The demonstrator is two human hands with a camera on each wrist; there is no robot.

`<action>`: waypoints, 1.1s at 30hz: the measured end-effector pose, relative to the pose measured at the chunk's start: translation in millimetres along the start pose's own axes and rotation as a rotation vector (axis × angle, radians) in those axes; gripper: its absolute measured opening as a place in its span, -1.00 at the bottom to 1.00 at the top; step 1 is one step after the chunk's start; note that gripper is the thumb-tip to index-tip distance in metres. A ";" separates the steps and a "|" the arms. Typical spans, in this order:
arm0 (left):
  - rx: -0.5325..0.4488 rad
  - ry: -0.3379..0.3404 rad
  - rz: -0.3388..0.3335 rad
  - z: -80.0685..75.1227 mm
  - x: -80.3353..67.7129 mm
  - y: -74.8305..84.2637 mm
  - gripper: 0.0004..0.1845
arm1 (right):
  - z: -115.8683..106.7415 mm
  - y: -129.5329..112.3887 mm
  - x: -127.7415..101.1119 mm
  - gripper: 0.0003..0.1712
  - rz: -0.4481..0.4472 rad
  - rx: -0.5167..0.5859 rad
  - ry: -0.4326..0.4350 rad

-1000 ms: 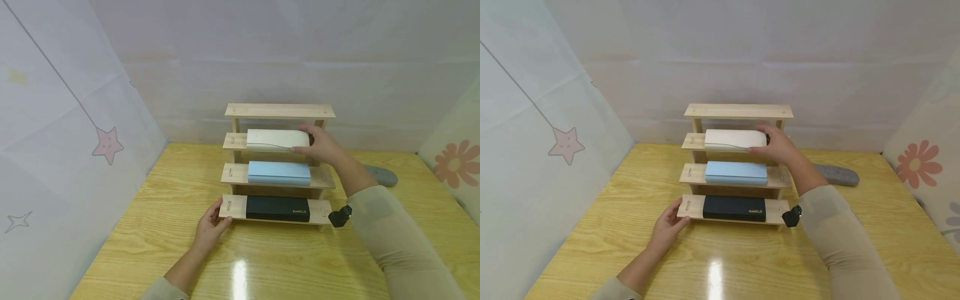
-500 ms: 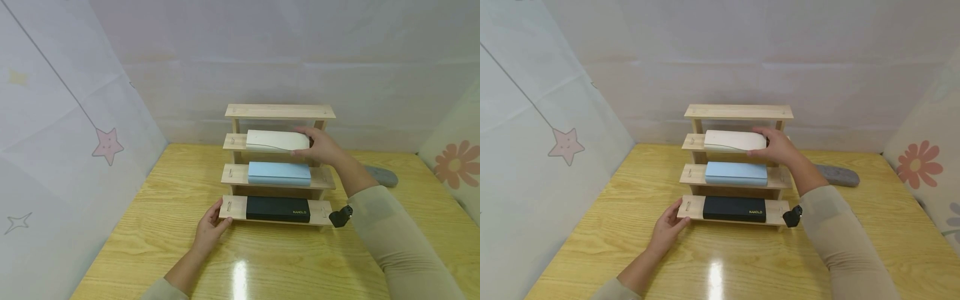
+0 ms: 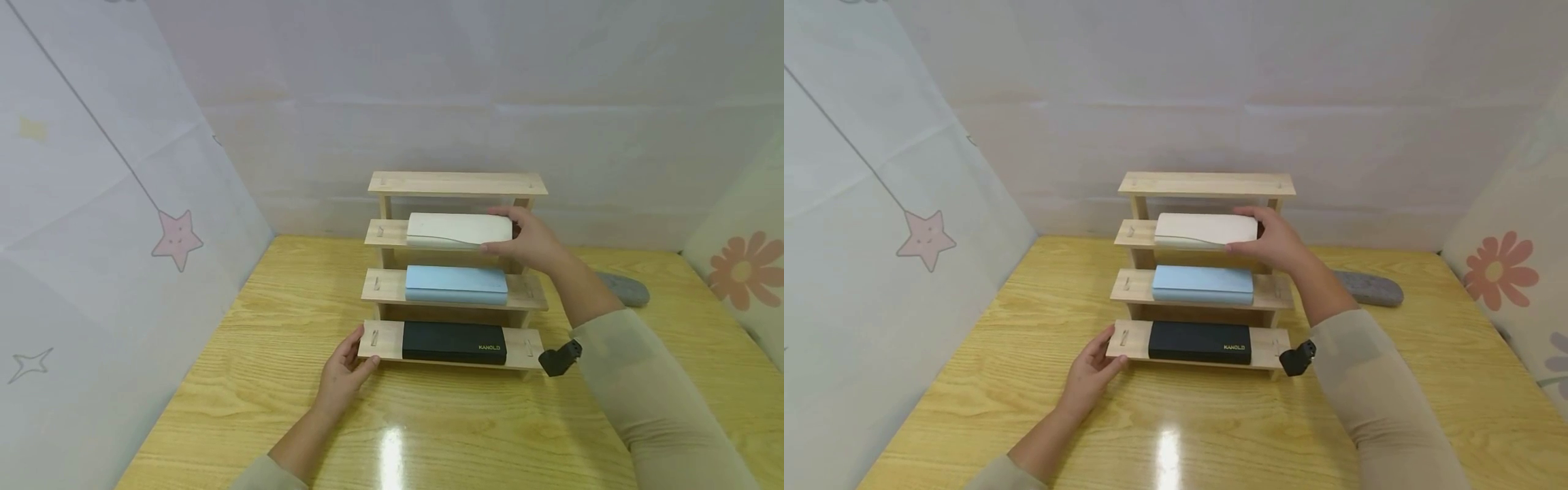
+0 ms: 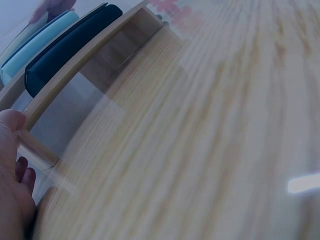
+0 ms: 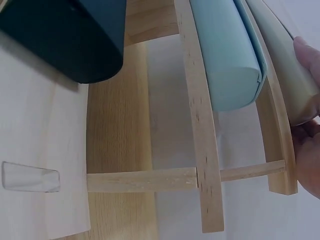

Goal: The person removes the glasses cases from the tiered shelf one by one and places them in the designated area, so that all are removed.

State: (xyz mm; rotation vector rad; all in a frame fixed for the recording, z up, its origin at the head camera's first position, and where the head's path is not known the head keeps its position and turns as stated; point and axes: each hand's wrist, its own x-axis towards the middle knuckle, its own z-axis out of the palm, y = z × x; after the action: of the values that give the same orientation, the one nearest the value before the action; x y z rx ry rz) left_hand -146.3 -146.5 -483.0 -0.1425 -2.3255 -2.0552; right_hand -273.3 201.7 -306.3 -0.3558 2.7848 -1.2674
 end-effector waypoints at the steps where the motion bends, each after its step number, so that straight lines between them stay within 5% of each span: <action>1: -0.006 -0.002 -0.004 0.1 0.0 0.2 -0.28 | -0.6 0.7 -0.5 -0.01 0.001 0.007 0.001; 33: 0.005 -0.005 0.003 -0.6 0.8 0.1 -0.28 | -29.8 22.3 -33.1 -0.10 0.062 0.130 0.092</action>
State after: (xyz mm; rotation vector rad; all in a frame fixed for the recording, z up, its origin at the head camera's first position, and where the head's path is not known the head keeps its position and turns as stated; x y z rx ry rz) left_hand -147.2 -147.0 -482.8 -0.1514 -2.3318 -2.0493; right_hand -249.7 245.6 -304.7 -0.2068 2.7445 -1.4764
